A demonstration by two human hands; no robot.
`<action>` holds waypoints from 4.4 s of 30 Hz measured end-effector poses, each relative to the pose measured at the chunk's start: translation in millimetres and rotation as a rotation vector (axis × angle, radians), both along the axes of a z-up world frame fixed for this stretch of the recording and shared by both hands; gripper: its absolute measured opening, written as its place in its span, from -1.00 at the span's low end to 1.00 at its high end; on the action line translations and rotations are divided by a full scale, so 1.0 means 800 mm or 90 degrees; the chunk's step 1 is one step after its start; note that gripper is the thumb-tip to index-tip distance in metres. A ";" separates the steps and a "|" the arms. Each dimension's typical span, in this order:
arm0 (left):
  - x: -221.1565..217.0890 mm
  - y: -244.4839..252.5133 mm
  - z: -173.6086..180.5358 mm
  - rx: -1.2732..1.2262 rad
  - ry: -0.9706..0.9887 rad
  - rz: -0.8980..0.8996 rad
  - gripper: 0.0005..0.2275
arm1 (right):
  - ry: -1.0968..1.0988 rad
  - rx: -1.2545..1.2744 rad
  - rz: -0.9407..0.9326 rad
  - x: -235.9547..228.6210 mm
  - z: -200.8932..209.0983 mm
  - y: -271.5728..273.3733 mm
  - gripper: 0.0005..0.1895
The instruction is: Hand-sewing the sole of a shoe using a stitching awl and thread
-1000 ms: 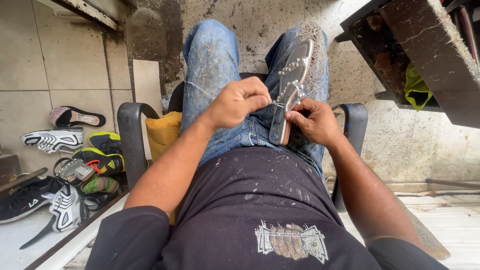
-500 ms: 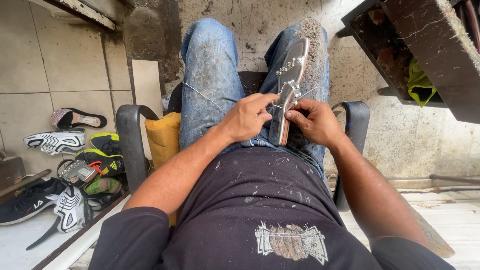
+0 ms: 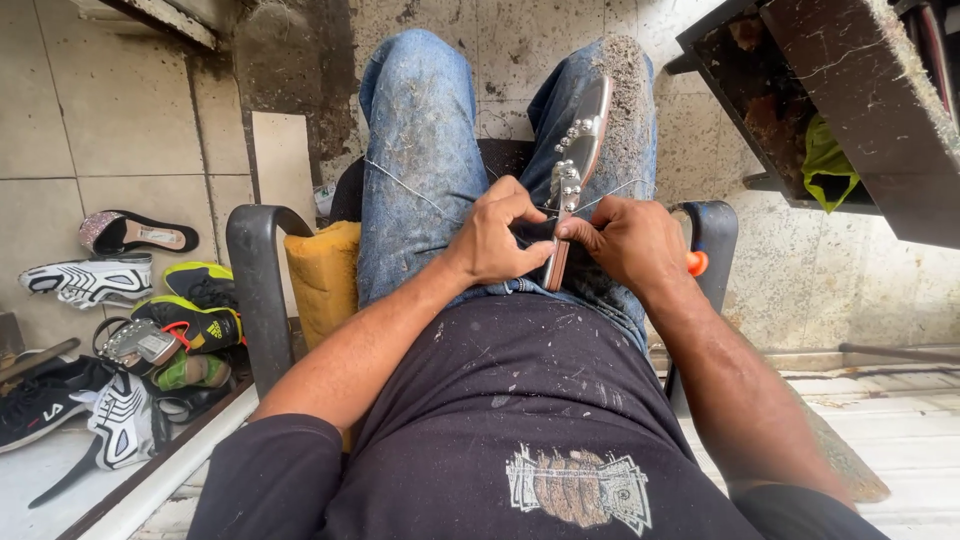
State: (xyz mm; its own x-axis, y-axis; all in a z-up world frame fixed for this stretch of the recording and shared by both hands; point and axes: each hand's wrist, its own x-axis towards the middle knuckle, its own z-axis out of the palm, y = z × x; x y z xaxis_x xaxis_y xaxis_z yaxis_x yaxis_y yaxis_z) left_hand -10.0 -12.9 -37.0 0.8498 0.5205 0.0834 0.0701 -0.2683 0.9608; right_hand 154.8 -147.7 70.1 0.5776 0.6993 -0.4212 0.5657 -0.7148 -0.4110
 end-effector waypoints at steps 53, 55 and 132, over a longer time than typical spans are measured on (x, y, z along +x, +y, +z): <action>0.010 0.006 0.018 -0.067 -0.027 -0.001 -0.48 | 0.532 0.605 -0.434 -0.036 -0.071 -0.009 -0.76; 0.009 0.005 0.038 -0.075 -0.015 -0.008 -0.48 | 0.575 0.637 -0.473 -0.036 -0.080 -0.009 -0.76; 0.005 0.030 0.140 0.115 0.552 -0.136 -0.44 | 0.656 0.689 -0.210 0.001 -0.081 -0.027 -0.80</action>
State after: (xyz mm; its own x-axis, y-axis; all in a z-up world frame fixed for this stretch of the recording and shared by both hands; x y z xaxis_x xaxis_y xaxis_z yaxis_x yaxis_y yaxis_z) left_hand -5.7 11.3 74.7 0.7295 0.3865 -0.5643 0.6799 -0.4999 0.5365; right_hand 155.4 -169.7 5.0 0.5492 0.8281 -0.1121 -0.4021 0.1443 -0.9042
